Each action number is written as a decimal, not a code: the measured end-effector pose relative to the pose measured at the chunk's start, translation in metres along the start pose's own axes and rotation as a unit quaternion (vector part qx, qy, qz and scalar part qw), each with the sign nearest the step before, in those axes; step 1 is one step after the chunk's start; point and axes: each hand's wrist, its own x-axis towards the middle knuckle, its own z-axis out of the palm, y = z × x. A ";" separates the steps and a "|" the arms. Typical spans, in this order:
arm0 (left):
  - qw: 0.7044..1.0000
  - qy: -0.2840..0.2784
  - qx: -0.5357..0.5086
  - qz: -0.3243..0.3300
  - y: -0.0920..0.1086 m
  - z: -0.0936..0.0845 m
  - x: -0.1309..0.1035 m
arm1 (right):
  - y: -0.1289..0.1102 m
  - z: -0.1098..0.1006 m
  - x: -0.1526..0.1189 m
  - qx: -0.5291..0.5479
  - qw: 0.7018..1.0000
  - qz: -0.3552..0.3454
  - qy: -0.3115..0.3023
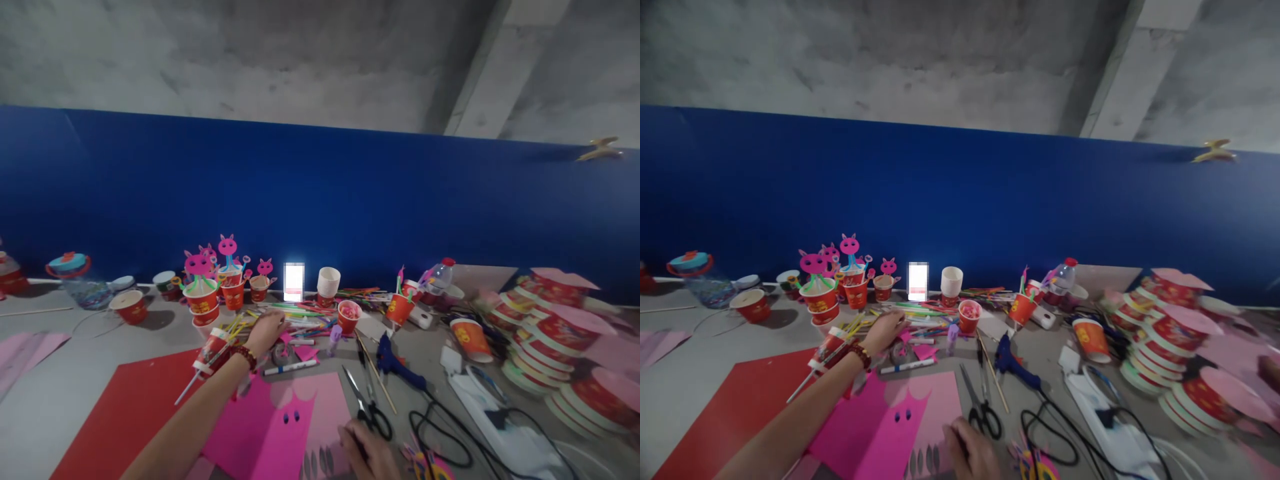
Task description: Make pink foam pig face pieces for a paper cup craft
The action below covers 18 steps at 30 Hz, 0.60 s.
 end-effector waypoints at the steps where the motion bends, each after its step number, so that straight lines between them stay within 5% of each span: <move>1: 1.000 0.010 -0.004 0.003 -0.001 0.000 -0.001 | -0.003 -0.001 0.002 -0.003 1.000 -0.001 -0.002; 6: 0.996 0.050 -0.050 0.061 0.000 -0.013 -0.036 | -0.013 -0.007 0.011 0.000 0.999 0.018 -0.042; 13: 0.982 -0.007 -0.110 0.154 0.014 -0.024 -0.118 | -0.011 -0.010 0.047 -0.026 0.989 0.028 -0.143; 18: 0.982 -0.022 -0.111 0.149 0.018 -0.016 -0.132 | -0.026 0.007 0.088 -0.057 0.975 -0.027 -0.215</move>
